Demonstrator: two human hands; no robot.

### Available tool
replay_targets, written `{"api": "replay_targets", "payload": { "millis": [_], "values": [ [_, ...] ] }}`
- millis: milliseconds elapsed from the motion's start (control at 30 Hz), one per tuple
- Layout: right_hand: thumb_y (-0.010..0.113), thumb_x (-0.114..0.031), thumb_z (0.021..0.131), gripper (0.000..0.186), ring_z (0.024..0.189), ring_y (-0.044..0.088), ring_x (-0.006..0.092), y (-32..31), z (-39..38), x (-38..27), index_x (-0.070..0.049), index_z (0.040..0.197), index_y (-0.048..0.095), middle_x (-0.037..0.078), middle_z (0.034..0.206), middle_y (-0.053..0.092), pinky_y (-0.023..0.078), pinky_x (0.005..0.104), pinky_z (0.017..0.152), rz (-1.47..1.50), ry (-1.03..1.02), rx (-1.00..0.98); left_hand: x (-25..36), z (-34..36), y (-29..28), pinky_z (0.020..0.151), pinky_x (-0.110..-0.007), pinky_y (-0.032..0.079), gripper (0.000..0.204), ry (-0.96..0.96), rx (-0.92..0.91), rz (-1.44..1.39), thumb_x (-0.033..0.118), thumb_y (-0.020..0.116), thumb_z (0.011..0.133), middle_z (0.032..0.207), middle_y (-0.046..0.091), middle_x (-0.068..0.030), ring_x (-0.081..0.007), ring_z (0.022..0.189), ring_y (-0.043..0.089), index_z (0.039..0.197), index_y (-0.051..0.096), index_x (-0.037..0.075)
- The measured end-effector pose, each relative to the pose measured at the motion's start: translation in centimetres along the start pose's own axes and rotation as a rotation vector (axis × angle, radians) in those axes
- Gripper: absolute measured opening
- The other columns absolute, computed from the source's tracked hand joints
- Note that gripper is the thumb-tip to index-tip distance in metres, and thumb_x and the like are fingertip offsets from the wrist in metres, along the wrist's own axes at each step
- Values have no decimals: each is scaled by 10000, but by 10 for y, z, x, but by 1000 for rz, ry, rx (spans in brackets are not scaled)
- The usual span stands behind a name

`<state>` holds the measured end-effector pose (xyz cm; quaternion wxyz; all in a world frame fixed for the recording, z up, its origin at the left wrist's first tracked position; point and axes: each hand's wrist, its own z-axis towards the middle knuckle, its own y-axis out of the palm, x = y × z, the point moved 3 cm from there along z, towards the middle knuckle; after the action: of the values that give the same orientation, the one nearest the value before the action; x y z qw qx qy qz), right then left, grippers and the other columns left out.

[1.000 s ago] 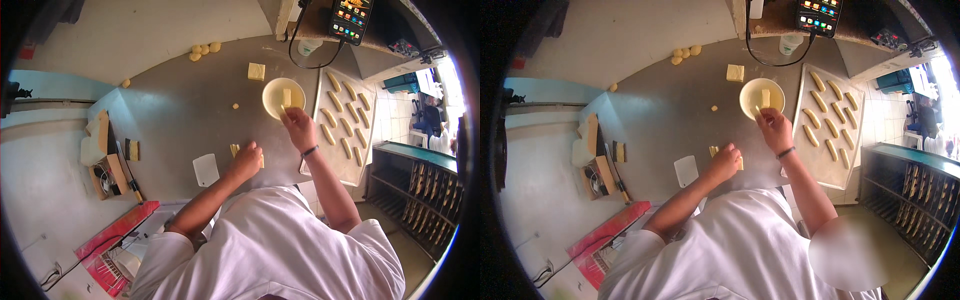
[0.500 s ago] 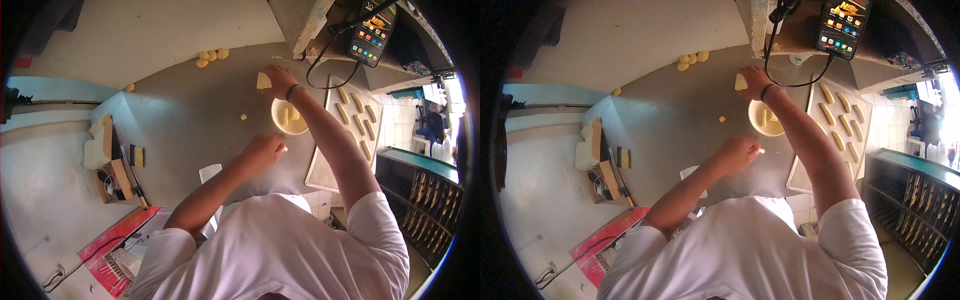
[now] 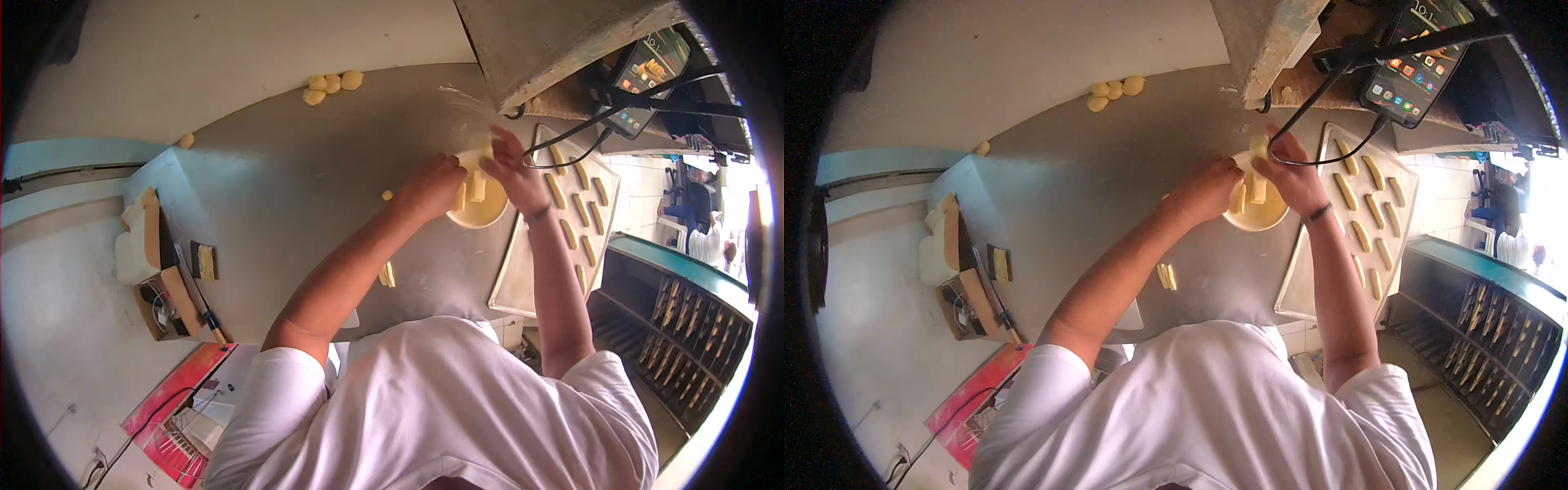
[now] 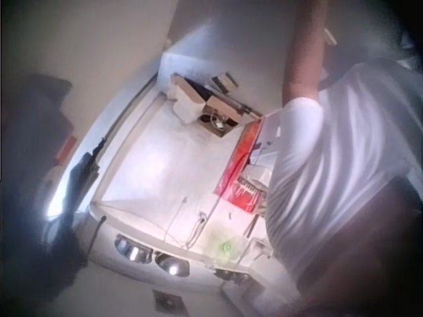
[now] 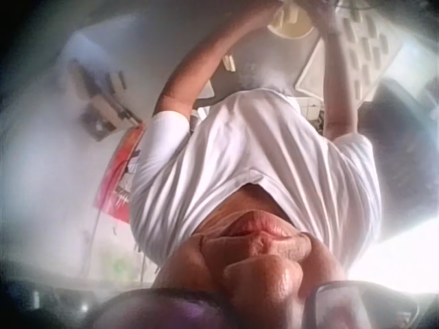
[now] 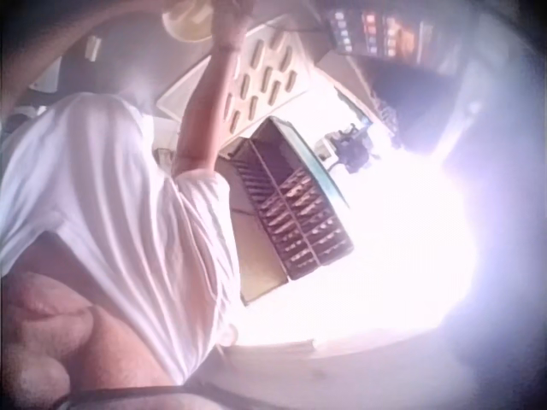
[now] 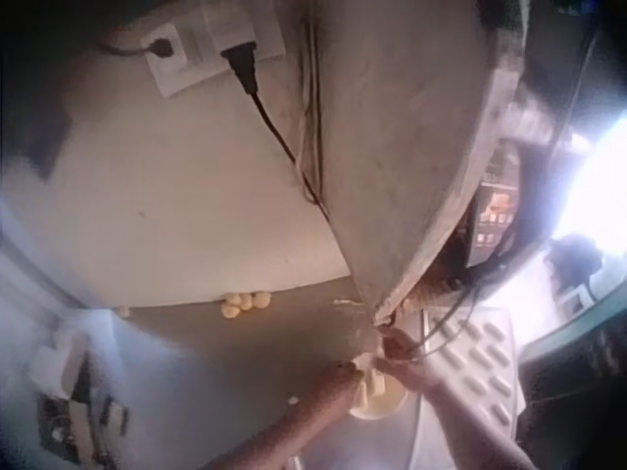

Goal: The person places a tray of dough rolls into a rack, then shapes dough portions into rolls on a worktable, places them on a tray, cuts cheese into strips using a scraper, and puts the strips into a bowl.

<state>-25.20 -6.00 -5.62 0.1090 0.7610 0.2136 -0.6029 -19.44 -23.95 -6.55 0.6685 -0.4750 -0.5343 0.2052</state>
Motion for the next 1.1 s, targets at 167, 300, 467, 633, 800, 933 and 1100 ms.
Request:
{"api": "replay_targets", "payload": {
  "millis": [167, 300, 467, 633, 800, 933, 1100],
  "values": [
    [765, -99, 904, 712, 1093, 661, 168, -3, -61, 13, -40, 1525, 423, 115, 1236, 669, 541, 333, 977, 85, 13, 148, 3, -11, -5, 938, -454, 553, 266, 21, 284, -190, -26, 636, 846, 1144, 702, -147, -354, 1057, 675, 1092, 727, 17],
    [803, -134, 816, 717, 1118, 670, 260, 7, -73, -5, -55, 1471, 524, 138, 1255, 665, 526, 386, 1009, -501, -131, 237, -3, -38, -6, 944, -449, 557, 266, -20, 450, -306, -53, 626, 864, 1173, 699, -146, -358, 1089, 673, 1109, 711, 5],
    [773, -157, 760, 679, 1244, 595, 357, -2, -71, 4, -60, 1399, 564, 177, 1310, 633, 489, 451, 1069, -554, -219, 248, -12, -91, -5, 857, -411, 591, 219, -53, 478, -392, -41, 628, 914, 1177, 698, -150, -343, 1038, 697, 1116, 701, 1],
    [775, -164, 744, 673, 1397, 462, 402, -2, -73, 2, -94, 1381, 569, 183, 1441, 554, 361, 502, 1185, -902, -319, 211, -25, -154, -4, 791, -397, 609, 212, -225, 503, -553, -31, 632, 916, 1158, 706, -125, -323, 996, 708, 1107, 708, 22],
    [747, -152, 765, 639, 1457, 380, 416, 10, -74, -23, -110, 1377, 566, 164, 1525, 483, 305, 537, 1207, -908, -326, 239, -33, -217, -15, 746, -364, 621, 213, -420, 565, -610, -11, 634, 943, 1201, 698, -139, -313, 987, 720, 1142, 700, 26],
    [705, -108, 817, 477, 1352, 507, 375, 44, -38, -49, -95, 1289, 639, 150, 1410, 586, 407, 486, 1135, -864, -456, 194, -41, -246, -15, 741, -360, 624, 230, -567, 629, -559, 0, 642, 945, 1208, 696, -142, -314, 976, 720, 1167, 692, 35],
    [707, -144, 875, 362, 1199, 610, 357, 120, 82, -44, -64, 1227, 680, 155, 1259, 665, 483, 461, 1041, -886, -556, 58, -62, -267, -12, 816, -390, 616, 234, -600, 650, -519, 17, 662, 937, 1171, 708, -136, -315, 997, 718, 1166, 695, 49]
  ]
}}
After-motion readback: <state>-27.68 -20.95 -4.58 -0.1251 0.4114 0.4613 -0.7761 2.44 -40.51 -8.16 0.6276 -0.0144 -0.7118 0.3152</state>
